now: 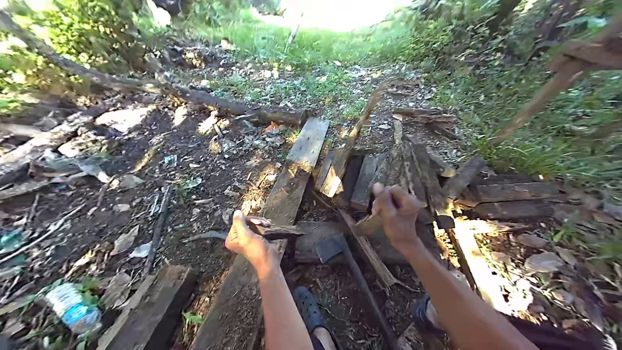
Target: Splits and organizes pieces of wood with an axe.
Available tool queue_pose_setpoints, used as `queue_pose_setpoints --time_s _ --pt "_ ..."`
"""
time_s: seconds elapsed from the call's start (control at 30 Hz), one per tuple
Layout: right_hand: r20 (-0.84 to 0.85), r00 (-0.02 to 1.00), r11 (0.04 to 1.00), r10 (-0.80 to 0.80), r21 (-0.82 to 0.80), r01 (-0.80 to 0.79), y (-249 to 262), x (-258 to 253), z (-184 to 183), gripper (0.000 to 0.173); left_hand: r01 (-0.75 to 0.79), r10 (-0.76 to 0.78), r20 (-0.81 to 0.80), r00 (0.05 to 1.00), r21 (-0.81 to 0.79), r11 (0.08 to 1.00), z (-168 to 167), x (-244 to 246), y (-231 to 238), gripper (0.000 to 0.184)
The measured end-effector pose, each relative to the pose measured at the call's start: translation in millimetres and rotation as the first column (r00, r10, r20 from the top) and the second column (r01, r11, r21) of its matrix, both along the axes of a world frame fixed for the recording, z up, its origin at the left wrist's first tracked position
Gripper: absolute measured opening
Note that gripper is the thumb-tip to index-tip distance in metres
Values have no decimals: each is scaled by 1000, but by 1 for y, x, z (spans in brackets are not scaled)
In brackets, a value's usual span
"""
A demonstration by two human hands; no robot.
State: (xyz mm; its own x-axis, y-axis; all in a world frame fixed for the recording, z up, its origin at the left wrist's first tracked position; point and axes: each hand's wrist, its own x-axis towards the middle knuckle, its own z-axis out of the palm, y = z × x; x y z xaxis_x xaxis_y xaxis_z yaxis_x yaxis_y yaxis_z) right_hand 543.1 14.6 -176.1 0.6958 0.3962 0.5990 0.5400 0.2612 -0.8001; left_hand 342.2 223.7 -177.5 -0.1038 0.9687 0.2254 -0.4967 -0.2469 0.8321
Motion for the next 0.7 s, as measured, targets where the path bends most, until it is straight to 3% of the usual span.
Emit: queue_pose_setpoints --time_s 0.13,0.27,0.33,0.4,0.47,0.53,0.6,0.63,0.7 --pt "235 972 995 -11 98 -13 -36 -37 43 31 36 -31 -57 998 99 994 42 4 -28 48" --pt "471 852 951 -227 295 90 -95 -41 114 25 108 -111 23 994 121 987 68 1 -46 51" --pt "543 746 889 -384 435 141 -108 -14 159 25 135 -146 65 987 158 978 76 3 -53 52" --pt "557 615 816 -558 503 284 -97 49 197 29 150 -169 82 982 196 969 79 7 -62 52" --pt "569 527 761 -631 321 564 -91 124 212 44 167 -188 73 980 224 960 80 10 -74 51" --pt "523 604 714 -602 14 700 -103 176 205 83 193 -219 72 973 266 944 80 13 -84 49" --pt "423 670 709 -610 -87 700 -118 181 175 102 217 -247 74 966 285 934 82 18 -91 49" --pt "365 717 727 -594 -139 672 -121 163 155 100 233 -262 73 962 276 932 82 21 -96 50" --pt "223 851 815 -476 -250 522 -115 116 96 74 279 -300 62 952 234 931 81 28 -106 51"
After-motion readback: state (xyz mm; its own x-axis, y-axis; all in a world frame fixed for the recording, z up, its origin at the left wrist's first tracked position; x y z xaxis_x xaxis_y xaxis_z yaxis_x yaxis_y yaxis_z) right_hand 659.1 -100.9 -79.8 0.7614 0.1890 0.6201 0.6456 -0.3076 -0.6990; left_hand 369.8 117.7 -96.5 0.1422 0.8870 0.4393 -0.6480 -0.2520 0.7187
